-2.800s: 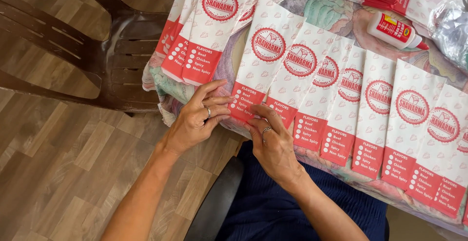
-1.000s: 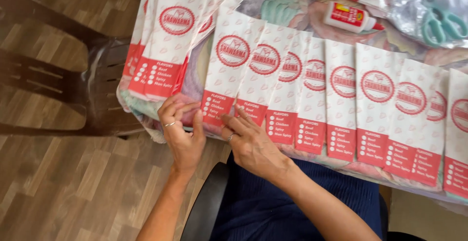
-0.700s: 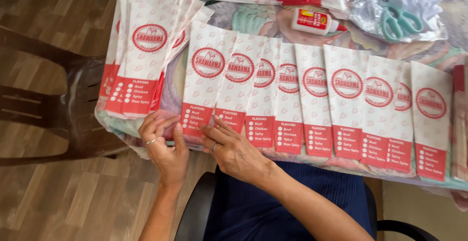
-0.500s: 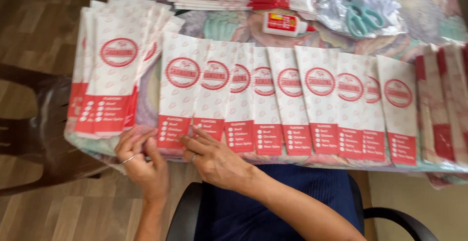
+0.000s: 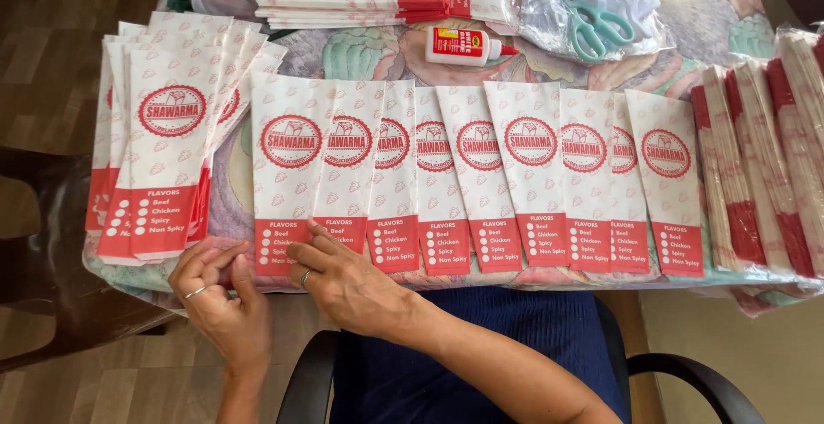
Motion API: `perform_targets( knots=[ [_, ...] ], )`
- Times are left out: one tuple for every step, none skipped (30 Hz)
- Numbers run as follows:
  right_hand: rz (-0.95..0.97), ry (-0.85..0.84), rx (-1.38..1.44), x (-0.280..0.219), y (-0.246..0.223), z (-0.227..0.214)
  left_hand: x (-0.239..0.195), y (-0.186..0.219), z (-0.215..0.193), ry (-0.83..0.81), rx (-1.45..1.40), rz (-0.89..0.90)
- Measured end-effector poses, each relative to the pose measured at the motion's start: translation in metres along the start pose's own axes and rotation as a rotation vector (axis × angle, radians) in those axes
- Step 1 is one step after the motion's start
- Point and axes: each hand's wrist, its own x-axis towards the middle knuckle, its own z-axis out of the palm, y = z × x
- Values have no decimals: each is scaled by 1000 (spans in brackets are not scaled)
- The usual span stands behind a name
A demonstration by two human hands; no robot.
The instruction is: Assembling paper bags by applying glue to the edges of paper templates and folding them into shape.
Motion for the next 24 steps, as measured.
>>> perform_targets(
  knots=[
    [-7,1,2,1,-1,0,0,2,-1,5,5,2],
    [22,59,52,2,-1,-1,1,3,-1,-4,-10,7],
    [50,116,103,3,-1,-2,2,4,-1,-13,-24,12],
    [47,119,100,1,-1,-4,4,6,-2,-11,-25,15],
    [161,130,238,-1,-2,-6,5,8,-3,-25,-36,2],
    [277,137,378,-4,-2,-7,5,9,-3,-42,-47,-14],
    [277,139,377,-3,-4,-13,6,10,-4,-43,-48,-12],
    [290,198,415,-2,-5,-18,6,10,-4,-50,-26,-14],
    [303,258,453,-2,-6,-24,6,11,-4,-56,-5,-16],
    [304,257,452,-3,-4,-27,6,13,-4,-56,-6,-17],
    [313,261,487,-4,-2,-30,7,14,-3,-61,4,-13],
    [320,264,524,-5,0,-33,7,16,-2,-65,16,-9],
    [320,263,522,-7,0,-38,8,20,-1,-63,15,-10],
    [318,239,568,-9,0,-43,9,24,0,-57,-27,-35],
    [317,215,614,-10,1,-48,11,27,2,-50,-69,-61],
    [311,211,614,-11,-1,-54,13,31,3,-44,-67,-61],
    [283,202,604,-11,-2,-60,16,33,3,-21,6,-11],
    [258,193,596,-12,-4,-66,17,37,3,-3,80,38],
    [256,190,599,-14,-4,-69,20,42,4,0,83,35],
    [244,207,572,-16,-3,-73,23,47,5,-13,71,52],
    [231,224,546,-18,-3,-76,26,52,6,-26,58,70],
    [233,228,544,-23,-2,-82,27,54,6,-29,56,72],
    [263,225,519,-28,-1,-89,28,57,8,-34,51,107],
    [298,228,491,-34,-1,-95,29,60,10,-44,40,145]
  ],
)
